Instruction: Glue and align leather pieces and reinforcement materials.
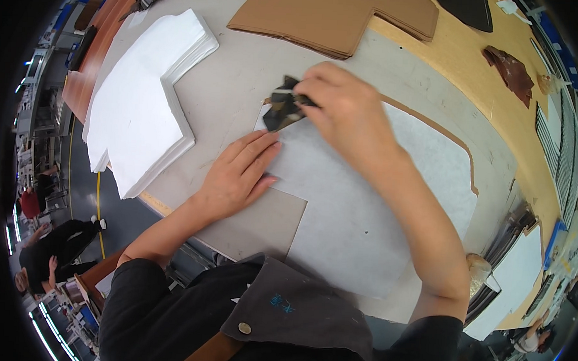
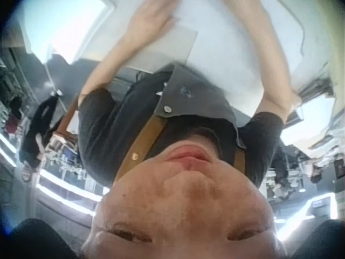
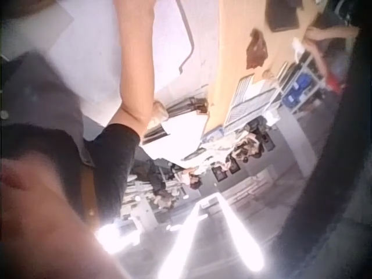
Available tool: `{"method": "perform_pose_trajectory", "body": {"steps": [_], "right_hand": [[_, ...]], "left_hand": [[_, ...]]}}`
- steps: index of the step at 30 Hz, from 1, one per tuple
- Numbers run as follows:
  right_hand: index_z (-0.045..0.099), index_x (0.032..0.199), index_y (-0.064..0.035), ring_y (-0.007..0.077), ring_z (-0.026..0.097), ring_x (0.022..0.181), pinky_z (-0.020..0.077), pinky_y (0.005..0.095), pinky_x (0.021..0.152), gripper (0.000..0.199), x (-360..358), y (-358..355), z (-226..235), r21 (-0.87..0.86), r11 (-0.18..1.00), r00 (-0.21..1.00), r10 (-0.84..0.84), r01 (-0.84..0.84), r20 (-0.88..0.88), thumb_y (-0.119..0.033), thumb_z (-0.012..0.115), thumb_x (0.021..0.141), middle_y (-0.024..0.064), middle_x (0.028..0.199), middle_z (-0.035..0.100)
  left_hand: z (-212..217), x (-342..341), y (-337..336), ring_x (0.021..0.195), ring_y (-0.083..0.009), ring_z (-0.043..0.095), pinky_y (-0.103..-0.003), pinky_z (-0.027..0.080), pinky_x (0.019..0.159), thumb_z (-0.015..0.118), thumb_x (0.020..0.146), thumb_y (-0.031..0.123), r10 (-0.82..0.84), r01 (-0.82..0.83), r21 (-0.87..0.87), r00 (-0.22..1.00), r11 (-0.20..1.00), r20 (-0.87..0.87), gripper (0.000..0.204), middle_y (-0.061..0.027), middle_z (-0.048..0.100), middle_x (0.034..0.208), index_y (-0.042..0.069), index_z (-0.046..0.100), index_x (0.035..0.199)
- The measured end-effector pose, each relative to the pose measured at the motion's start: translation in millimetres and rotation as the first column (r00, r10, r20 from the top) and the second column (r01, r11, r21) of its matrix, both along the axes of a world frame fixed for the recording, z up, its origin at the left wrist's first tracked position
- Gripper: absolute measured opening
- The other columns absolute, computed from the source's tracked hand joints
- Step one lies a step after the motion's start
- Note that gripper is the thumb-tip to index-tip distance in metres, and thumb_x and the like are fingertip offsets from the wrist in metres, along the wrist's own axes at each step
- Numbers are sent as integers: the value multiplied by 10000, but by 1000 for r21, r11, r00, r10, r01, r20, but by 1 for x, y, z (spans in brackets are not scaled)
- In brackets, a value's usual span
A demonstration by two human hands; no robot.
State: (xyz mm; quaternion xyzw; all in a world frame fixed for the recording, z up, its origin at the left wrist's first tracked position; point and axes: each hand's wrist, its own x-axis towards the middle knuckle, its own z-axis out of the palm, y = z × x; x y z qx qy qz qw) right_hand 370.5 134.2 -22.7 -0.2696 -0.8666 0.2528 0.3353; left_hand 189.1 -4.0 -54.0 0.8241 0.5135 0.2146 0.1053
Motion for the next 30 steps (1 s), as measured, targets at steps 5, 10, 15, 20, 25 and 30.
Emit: {"method": "perform_pose_trajectory", "body": {"steps": [5, 10, 15, 20, 25, 30], "right_hand": [[616, 813, -17, 270, 577, 802, 482, 369, 702, 160, -43, 1, -33, -93, 985, 978, 160, -148, 136, -21, 679, 666, 75, 849, 585], [614, 766, -20, 256, 570, 812, 489, 372, 681, 99, -53, 0, -28, -15, 997, 991, 72, -71, 109, -28, 667, 683, 77, 822, 573], [629, 886, -69, 282, 588, 902, 496, 366, 722, 142, -24, 22, -4, 45, 947, 947, -318, 317, 38, -12, 595, 761, 67, 912, 613], [636, 1001, -58, 304, 528, 1021, 451, 366, 840, 200, 108, 56, 5, 343, 802, 814, -561, 489, 150, -32, 556, 819, 132, 1072, 538], [590, 1152, -57, 353, 433, 1146, 352, 450, 966, 290, 252, 68, -10, 610, 516, 491, -841, 602, 228, -176, 543, 892, 154, 1202, 476], [441, 1335, -83, 420, 258, 1323, 221, 528, 1064, 467, 254, 45, -22, 640, 456, 167, -872, 618, 460, -306, 513, 931, 136, 1457, 301]], "left_hand": [[3, 3, 1, 1125, -311, 494, -389, 438, 931, 686, 737, 162, -3, 3, 18, 1000, 1000, 7, 468, -154, 522, 1214, -43, 555, 1136], [2, 4, -1, 1124, -305, 496, -385, 438, 934, 680, 736, 145, 20, -20, 8, 1000, 1000, 10, 464, -148, 522, 1222, -33, 551, 1145], [4, 3, 2, 1132, -300, 488, -382, 445, 925, 671, 740, 134, 4, -4, -8, 1000, 1000, 12, 495, -155, 502, 1257, -21, 524, 1187], [8, 1, 10, 1288, -325, 372, -432, 339, 1033, 655, 776, 188, 10, -10, -12, 999, 1000, -38, 552, -162, 381, 1403, -11, 477, 1259], [10, 14, 42, 1364, -316, 264, -443, 247, 1096, 639, 811, 263, -88, 87, -22, 995, 996, -53, 603, -154, 312, 1456, -4, 430, 1309], [7, 38, 74, 1373, -309, 242, -445, 229, 1111, 605, 847, 347, -161, 165, 19, 978, 986, -133, 629, -149, 291, 1468, 1, 405, 1333]]}}
